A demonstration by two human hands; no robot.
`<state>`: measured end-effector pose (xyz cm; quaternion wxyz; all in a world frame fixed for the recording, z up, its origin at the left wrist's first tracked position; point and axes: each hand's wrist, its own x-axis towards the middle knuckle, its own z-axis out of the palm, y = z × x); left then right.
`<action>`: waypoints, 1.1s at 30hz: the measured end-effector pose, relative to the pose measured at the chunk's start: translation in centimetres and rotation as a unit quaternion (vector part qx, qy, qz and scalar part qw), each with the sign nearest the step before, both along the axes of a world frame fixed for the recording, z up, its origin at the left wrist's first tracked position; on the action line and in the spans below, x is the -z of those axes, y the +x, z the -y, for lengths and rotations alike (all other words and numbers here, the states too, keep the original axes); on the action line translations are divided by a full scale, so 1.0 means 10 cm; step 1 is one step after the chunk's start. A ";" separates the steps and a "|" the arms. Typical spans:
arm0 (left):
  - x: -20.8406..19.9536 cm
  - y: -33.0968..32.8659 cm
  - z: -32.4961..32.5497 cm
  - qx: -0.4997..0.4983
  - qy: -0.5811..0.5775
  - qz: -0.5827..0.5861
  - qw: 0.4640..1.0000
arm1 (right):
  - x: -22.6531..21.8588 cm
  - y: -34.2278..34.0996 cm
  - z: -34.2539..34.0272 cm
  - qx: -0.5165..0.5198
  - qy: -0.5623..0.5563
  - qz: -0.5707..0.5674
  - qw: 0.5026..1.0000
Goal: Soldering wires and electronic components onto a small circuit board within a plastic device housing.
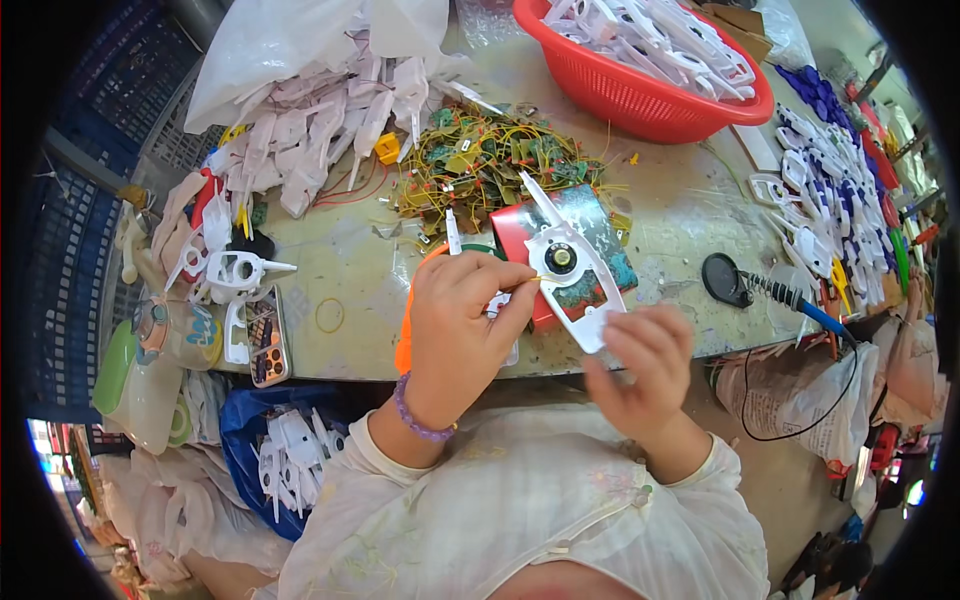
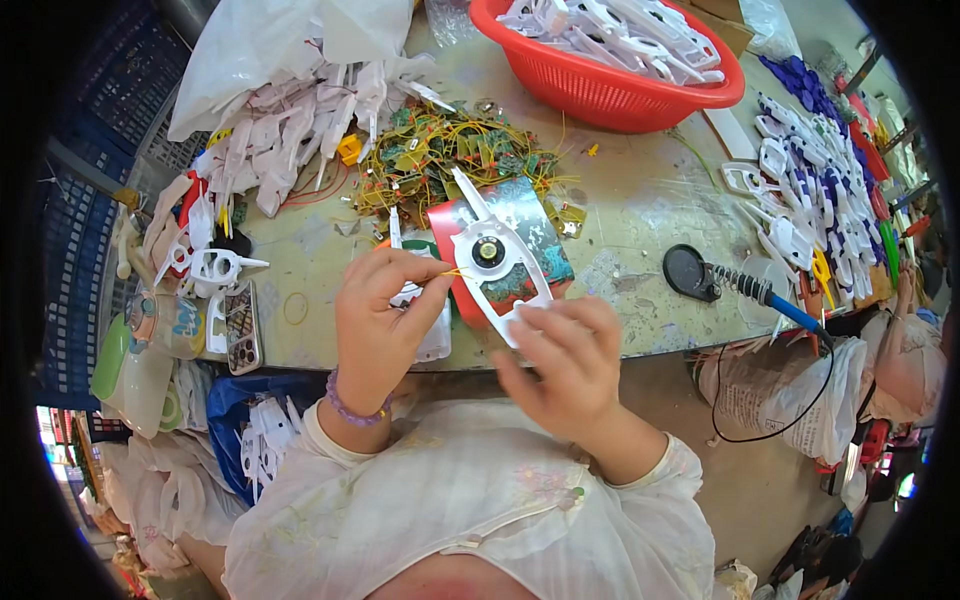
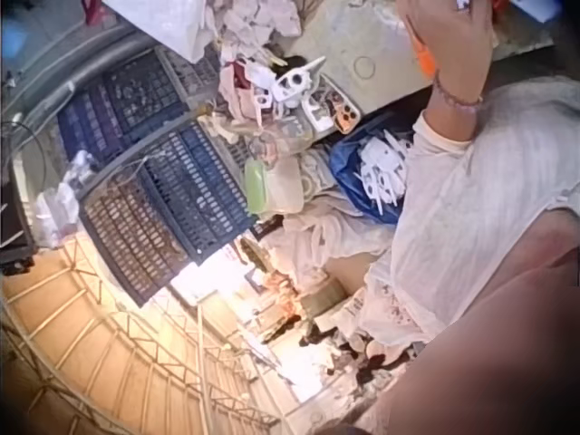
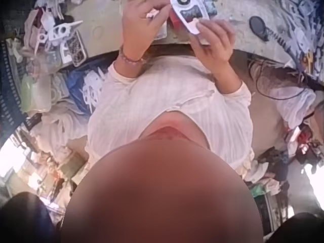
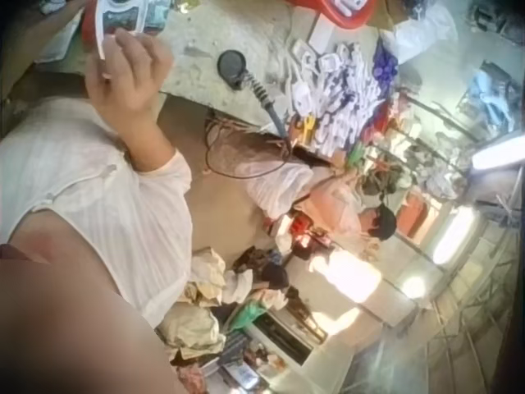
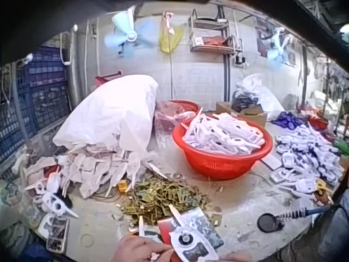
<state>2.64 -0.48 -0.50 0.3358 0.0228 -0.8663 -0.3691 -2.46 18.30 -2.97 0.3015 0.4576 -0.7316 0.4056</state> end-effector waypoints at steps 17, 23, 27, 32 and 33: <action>-0.02 0.07 0.31 -0.086 0.076 0.035 0.993 | 0.02 -0.45 -0.24 0.150 0.030 0.040 0.987; 0.01 0.15 0.41 -0.110 0.071 0.032 0.991 | -0.03 -0.21 0.05 0.015 0.028 0.042 0.999; 0.04 0.18 0.44 -0.115 0.084 0.032 0.989 | 0.02 -0.19 0.27 0.026 0.101 0.024 0.994; 0.04 0.21 0.45 -0.118 0.088 0.028 0.989 | 0.08 -0.55 0.18 -0.007 0.062 0.118 0.991; 0.00 0.20 0.42 -0.108 0.089 0.030 0.990 | 0.05 -0.58 0.18 -0.009 0.063 0.118 0.991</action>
